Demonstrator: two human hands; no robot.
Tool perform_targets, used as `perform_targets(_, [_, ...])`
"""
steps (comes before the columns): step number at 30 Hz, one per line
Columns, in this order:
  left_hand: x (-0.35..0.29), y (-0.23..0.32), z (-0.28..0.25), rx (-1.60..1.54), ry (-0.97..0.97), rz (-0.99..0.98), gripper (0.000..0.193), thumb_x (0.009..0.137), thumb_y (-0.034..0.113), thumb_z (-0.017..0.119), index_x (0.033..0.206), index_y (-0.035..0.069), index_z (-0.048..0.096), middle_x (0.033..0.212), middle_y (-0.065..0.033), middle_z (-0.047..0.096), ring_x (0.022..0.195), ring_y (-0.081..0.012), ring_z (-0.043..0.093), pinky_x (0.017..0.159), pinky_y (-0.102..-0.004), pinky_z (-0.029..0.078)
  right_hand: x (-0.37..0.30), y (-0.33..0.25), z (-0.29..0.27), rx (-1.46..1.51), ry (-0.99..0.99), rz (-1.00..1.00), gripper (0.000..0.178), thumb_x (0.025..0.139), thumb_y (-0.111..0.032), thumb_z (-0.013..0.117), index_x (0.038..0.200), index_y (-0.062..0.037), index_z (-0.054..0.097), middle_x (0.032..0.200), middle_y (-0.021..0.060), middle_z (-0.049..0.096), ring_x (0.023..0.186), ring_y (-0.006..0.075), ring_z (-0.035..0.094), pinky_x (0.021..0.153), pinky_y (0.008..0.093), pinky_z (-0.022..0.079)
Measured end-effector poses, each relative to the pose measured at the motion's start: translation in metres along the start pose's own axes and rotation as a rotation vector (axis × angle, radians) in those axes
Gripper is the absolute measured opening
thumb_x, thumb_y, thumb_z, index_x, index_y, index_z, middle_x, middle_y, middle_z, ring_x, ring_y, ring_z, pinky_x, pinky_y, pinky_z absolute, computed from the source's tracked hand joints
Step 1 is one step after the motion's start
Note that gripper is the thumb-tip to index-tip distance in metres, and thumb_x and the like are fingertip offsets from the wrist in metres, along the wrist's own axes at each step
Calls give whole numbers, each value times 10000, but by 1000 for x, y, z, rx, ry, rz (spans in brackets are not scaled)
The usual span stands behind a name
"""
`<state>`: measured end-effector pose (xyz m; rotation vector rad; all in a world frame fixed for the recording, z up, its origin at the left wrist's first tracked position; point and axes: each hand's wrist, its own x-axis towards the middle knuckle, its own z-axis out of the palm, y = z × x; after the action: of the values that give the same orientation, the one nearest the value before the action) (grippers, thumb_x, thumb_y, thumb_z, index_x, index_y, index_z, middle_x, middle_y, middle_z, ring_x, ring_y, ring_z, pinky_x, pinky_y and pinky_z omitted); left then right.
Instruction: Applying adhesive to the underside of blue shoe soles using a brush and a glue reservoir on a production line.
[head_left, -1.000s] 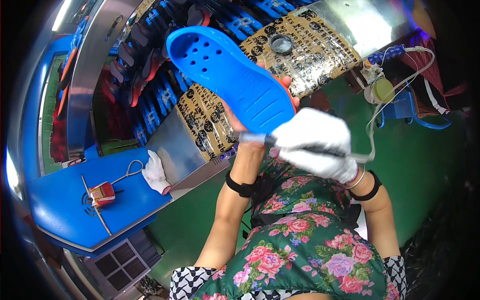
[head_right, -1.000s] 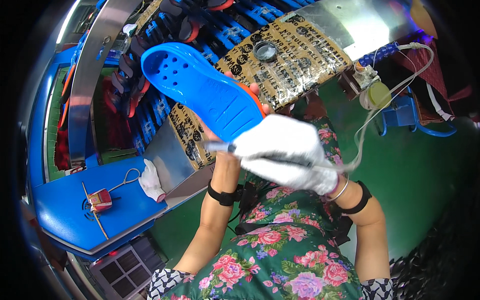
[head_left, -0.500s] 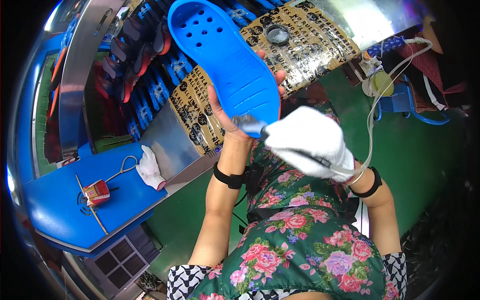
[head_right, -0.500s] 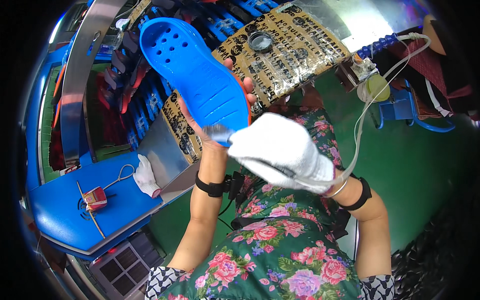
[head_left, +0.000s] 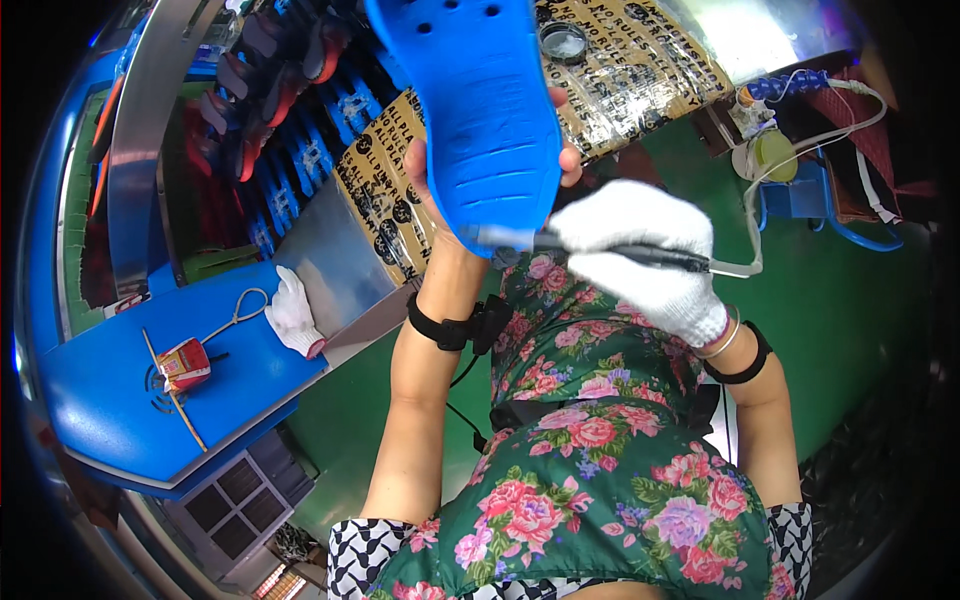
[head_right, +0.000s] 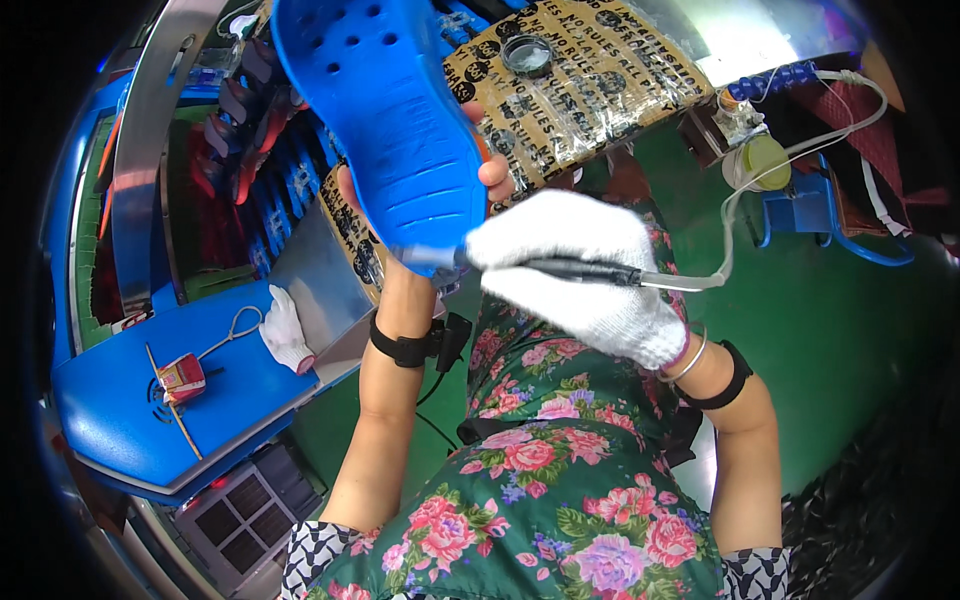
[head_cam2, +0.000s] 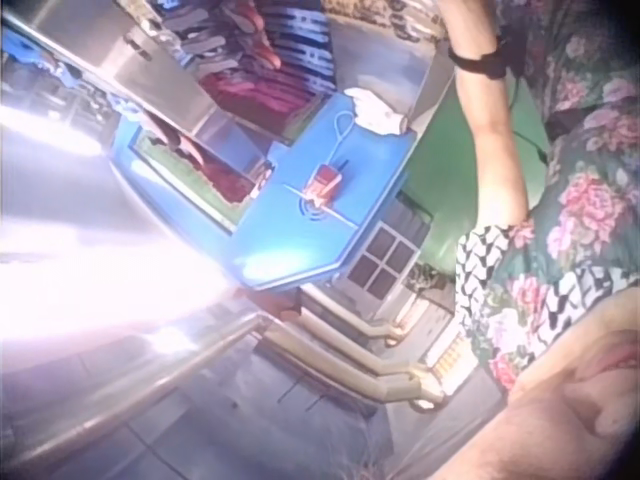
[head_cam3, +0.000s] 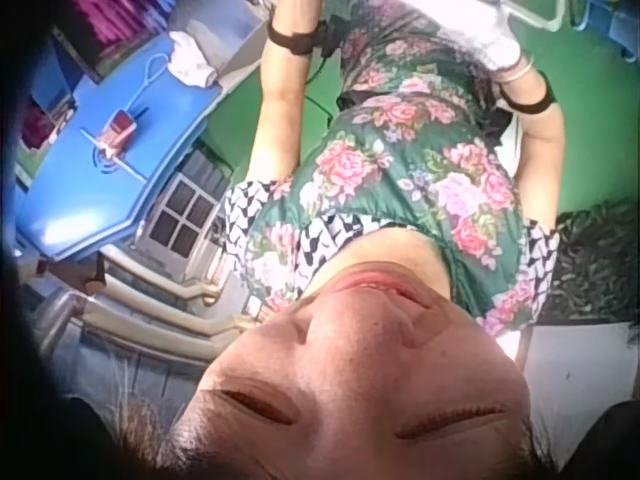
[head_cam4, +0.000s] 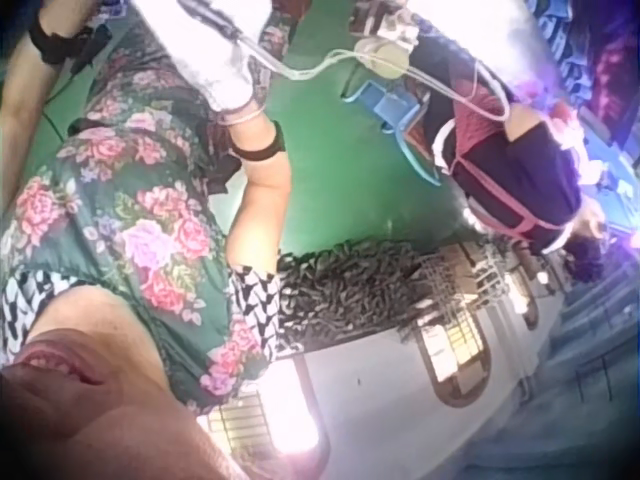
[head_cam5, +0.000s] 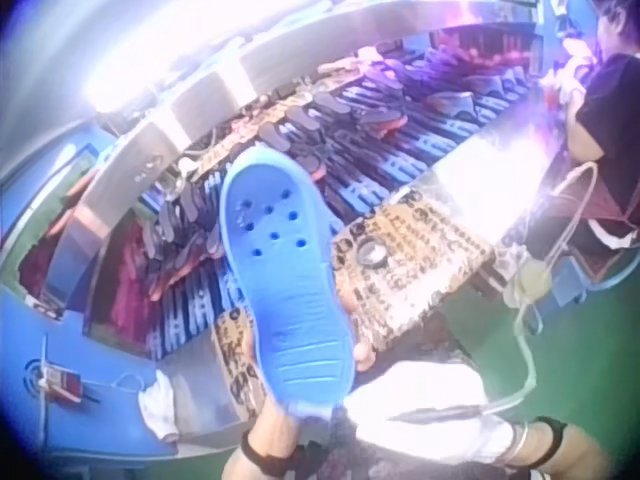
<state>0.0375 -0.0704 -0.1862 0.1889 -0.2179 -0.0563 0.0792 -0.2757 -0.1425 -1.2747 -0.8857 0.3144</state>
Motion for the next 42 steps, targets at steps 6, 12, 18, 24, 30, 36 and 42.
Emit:
perform_targets(6, [8,13,15,208,91,-151,1172,798,768,658,1556,-49,296,1336,-303,538,989,-365,573,818,-455,464,-8,-10,4,-139,-194,-159,223,771,-8,829,979,-63,772,967,86,763,836,246,732,747,349,583])
perform_targets(12, [-5,18,9,84,195,-281,1147,823,763,587,1593,-22,262,1476,-389,424,1139,-486,614,929,-563,525,0,-7,-6,-16,-27,-10,214,784,3,823,990,-37,778,1034,107,773,928,239,738,891,366,574])
perform_targets(18, [-5,20,9,154,153,-344,1083,833,722,563,1595,-2,303,1494,-393,406,1144,-501,615,928,-548,522,-20,-4,3,-420,-285,-367,334,815,-46,788,1146,-84,766,1085,87,764,912,283,711,825,411,562])
perform_targets(24, [-4,14,10,69,65,-393,1022,835,675,588,1573,3,365,1499,-352,430,1127,-506,599,933,-524,492,-11,-17,-5,36,-198,-61,218,747,42,800,937,-59,768,955,121,768,839,286,730,769,396,571])
perform_targets(30, [-20,30,8,213,148,-379,1026,820,671,604,1550,-20,398,1472,-379,441,1084,-478,619,970,-521,496,-13,-7,20,-196,-283,-245,219,740,-18,848,940,-79,781,975,97,775,855,271,731,772,373,573])
perform_targets(36, [3,2,18,210,160,-243,1149,791,781,600,1566,-26,339,1444,-338,479,1040,-410,625,839,-449,483,-11,-12,6,-30,-6,44,178,799,1,801,968,-36,759,977,120,762,894,237,733,804,360,574])
perform_targets(42, [11,3,7,232,76,-191,1224,747,809,668,1568,-26,312,1453,-283,475,965,-343,588,784,-434,438,-18,-16,12,330,-19,333,208,815,0,813,1018,-28,771,1004,99,766,887,179,735,776,322,589])
